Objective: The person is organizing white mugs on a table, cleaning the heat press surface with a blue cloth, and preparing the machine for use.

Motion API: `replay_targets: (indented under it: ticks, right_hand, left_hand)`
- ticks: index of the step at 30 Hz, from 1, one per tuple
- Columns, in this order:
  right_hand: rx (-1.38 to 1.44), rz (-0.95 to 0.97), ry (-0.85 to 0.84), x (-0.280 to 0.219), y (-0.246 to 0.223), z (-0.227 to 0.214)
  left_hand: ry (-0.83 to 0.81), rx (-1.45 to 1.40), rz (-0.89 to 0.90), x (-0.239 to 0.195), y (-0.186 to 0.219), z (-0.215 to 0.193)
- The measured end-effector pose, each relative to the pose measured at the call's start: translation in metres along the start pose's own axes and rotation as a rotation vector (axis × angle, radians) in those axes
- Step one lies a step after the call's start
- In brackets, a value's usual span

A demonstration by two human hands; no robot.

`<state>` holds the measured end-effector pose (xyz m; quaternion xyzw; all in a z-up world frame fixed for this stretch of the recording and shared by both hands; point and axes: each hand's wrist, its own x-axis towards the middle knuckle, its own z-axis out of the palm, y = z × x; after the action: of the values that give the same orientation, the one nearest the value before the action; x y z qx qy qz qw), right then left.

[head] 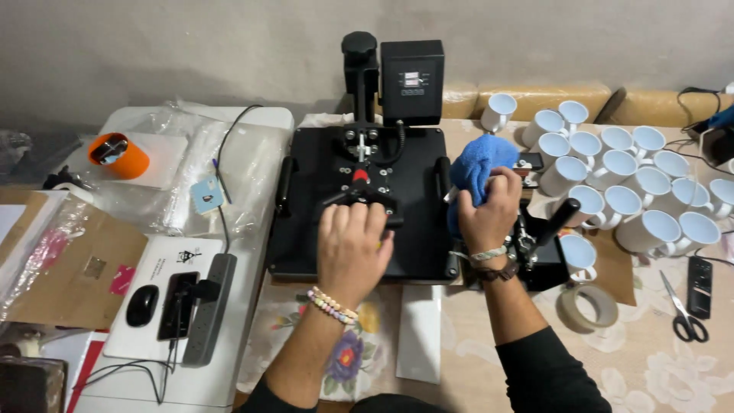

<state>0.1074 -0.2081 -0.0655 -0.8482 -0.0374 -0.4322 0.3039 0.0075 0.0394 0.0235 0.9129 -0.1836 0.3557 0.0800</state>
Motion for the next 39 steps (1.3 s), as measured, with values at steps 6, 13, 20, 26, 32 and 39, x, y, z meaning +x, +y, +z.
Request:
replay_targets:
  ticks: [6,13,20,26,32,39]
  right_hand:
    - [-0.235,0.362,-0.619,-0.003,0.002,0.062]
    - [-0.359,0.575,-0.701,-0.01,0.105,0.145]
    - [-0.785,0.31,-0.428,-0.033,0.093,0.162]
    - [-0.917,0.049,-0.4,-0.038,0.13,0.177]
    - [-0.748,0.32,-0.617,-0.012,0.134,0.182]
    - [-0.661,0.441,-0.654,0.004,0.086,0.167]
  left_hand:
    - [-0.001,-0.081,0.085,0.008,-0.008,0.002]
    - [0.146,-0.169,0.168,0.02,-0.016,0.016]
    - [0.164,-0.241,0.073,0.012,-0.01,0.011]
    - [0.183,-0.236,0.058,0.011,-0.007,0.022]
    - [0.184,-0.202,0.129,0.013,-0.016,0.017]
    - [0.167,-0.21,0.15,0.012,-0.017,0.015]
